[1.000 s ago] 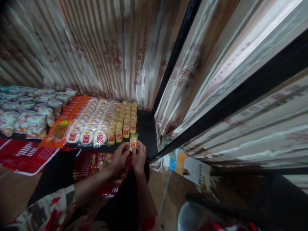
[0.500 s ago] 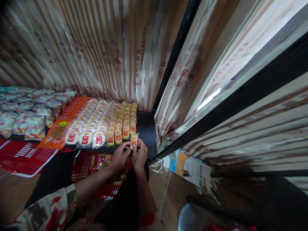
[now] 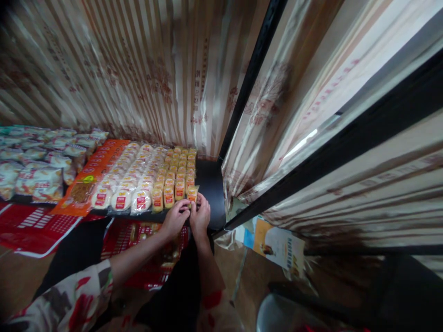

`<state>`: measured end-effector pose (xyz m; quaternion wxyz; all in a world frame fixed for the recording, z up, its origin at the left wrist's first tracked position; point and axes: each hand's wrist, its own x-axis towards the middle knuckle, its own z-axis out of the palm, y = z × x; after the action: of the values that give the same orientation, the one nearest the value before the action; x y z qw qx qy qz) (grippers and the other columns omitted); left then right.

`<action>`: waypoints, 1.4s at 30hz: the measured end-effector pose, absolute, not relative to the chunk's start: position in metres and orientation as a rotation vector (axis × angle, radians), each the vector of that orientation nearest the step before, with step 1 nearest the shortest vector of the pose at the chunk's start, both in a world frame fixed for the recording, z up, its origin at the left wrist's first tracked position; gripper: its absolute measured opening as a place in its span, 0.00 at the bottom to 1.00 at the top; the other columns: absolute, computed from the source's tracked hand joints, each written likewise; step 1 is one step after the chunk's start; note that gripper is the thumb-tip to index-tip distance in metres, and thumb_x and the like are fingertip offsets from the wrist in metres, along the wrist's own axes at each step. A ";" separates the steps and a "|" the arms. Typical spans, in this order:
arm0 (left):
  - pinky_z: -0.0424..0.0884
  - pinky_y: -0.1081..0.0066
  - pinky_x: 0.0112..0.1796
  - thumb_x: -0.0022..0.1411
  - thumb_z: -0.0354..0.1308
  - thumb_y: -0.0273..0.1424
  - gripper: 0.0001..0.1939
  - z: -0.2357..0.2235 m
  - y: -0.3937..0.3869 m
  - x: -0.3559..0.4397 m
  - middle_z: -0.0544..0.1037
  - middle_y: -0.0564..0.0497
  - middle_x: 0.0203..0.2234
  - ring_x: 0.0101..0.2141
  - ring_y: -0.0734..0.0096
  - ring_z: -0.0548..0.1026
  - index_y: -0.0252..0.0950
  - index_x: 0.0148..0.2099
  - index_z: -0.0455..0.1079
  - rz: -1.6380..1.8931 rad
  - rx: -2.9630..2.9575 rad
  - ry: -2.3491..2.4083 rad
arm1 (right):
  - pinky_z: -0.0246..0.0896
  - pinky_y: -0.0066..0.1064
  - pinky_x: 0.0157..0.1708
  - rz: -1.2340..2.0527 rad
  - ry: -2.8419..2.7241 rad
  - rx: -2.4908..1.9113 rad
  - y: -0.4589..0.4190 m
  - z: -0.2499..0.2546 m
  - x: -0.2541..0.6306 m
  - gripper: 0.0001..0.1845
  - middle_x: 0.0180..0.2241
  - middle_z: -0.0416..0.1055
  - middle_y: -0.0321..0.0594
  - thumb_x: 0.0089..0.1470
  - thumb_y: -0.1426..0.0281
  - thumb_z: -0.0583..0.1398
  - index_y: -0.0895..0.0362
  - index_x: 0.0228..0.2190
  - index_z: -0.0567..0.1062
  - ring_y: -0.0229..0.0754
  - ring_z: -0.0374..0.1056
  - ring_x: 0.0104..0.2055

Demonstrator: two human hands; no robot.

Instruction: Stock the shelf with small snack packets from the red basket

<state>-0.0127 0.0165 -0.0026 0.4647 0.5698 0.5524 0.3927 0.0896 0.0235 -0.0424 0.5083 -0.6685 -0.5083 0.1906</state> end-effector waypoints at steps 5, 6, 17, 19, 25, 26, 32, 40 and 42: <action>0.73 0.68 0.42 0.52 0.54 0.22 0.17 -0.003 0.020 -0.012 0.73 0.45 0.48 0.39 0.71 0.76 0.35 0.46 0.69 0.967 1.375 1.343 | 0.66 0.38 0.42 0.457 -1.232 -1.593 0.028 -0.043 0.090 0.20 0.39 0.74 0.44 0.53 0.64 0.54 0.56 0.47 0.70 0.44 0.70 0.40; 0.73 0.68 0.42 0.52 0.54 0.22 0.17 -0.002 0.020 -0.012 0.74 0.45 0.48 0.39 0.70 0.76 0.35 0.46 0.69 0.964 1.371 1.344 | 0.66 0.38 0.42 0.459 -1.231 -1.592 0.029 -0.043 0.090 0.20 0.39 0.74 0.44 0.53 0.64 0.54 0.56 0.47 0.70 0.44 0.70 0.40; 0.74 0.72 0.39 0.54 0.51 0.23 0.17 0.009 0.024 -0.011 0.74 0.46 0.48 0.41 0.70 0.76 0.35 0.47 0.68 0.914 1.391 1.312 | 0.66 0.36 0.42 0.502 -1.214 -1.607 0.035 -0.034 0.093 0.21 0.40 0.75 0.45 0.53 0.64 0.55 0.58 0.47 0.70 0.43 0.70 0.40; 0.74 0.71 0.41 0.54 0.51 0.23 0.17 0.010 0.026 -0.011 0.73 0.45 0.49 0.41 0.70 0.76 0.35 0.47 0.69 0.937 1.385 1.310 | 0.66 0.37 0.42 0.496 -1.217 -1.615 0.037 -0.032 0.093 0.21 0.41 0.75 0.45 0.52 0.64 0.55 0.58 0.47 0.70 0.43 0.70 0.40; 0.74 0.69 0.42 0.54 0.52 0.23 0.17 0.005 0.030 -0.011 0.72 0.44 0.51 0.41 0.70 0.76 0.34 0.47 0.69 0.959 1.371 1.276 | 0.66 0.36 0.42 0.492 -1.209 -1.621 0.041 -0.032 0.091 0.20 0.40 0.75 0.45 0.52 0.64 0.55 0.58 0.46 0.71 0.43 0.70 0.40; 0.74 0.69 0.42 0.54 0.52 0.23 0.17 0.004 0.030 -0.011 0.73 0.44 0.50 0.41 0.70 0.77 0.34 0.47 0.69 0.952 1.370 1.275 | 0.66 0.36 0.42 0.493 -1.209 -1.624 0.041 -0.033 0.090 0.20 0.40 0.75 0.44 0.52 0.65 0.55 0.58 0.46 0.71 0.43 0.70 0.40; 0.72 0.65 0.48 0.53 0.52 0.21 0.17 0.001 0.029 -0.011 0.72 0.43 0.52 0.43 0.68 0.76 0.33 0.46 0.70 0.929 1.374 1.305 | 0.65 0.37 0.42 0.481 -1.230 -1.643 0.040 -0.041 0.088 0.21 0.40 0.74 0.44 0.52 0.66 0.54 0.57 0.47 0.70 0.43 0.69 0.40; 0.71 0.65 0.49 0.56 0.51 0.21 0.16 -0.002 0.030 -0.012 0.69 0.42 0.55 0.44 0.69 0.76 0.34 0.46 0.71 0.942 1.352 1.348 | 0.65 0.37 0.42 0.484 -1.235 -1.661 0.043 -0.041 0.084 0.20 0.41 0.74 0.44 0.53 0.65 0.53 0.57 0.47 0.70 0.44 0.69 0.41; 0.71 0.65 0.50 0.57 0.50 0.21 0.15 -0.002 0.029 -0.013 0.72 0.44 0.53 0.44 0.70 0.76 0.35 0.45 0.71 0.944 1.354 1.350 | 0.65 0.37 0.43 0.476 -1.229 -1.667 0.043 -0.041 0.083 0.21 0.41 0.74 0.44 0.53 0.65 0.53 0.57 0.47 0.70 0.44 0.69 0.42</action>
<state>-0.0127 0.0293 -0.0022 0.4836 0.5558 0.5540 0.3876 0.0830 0.0435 -0.0413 0.4868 -0.6854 -0.5051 0.1955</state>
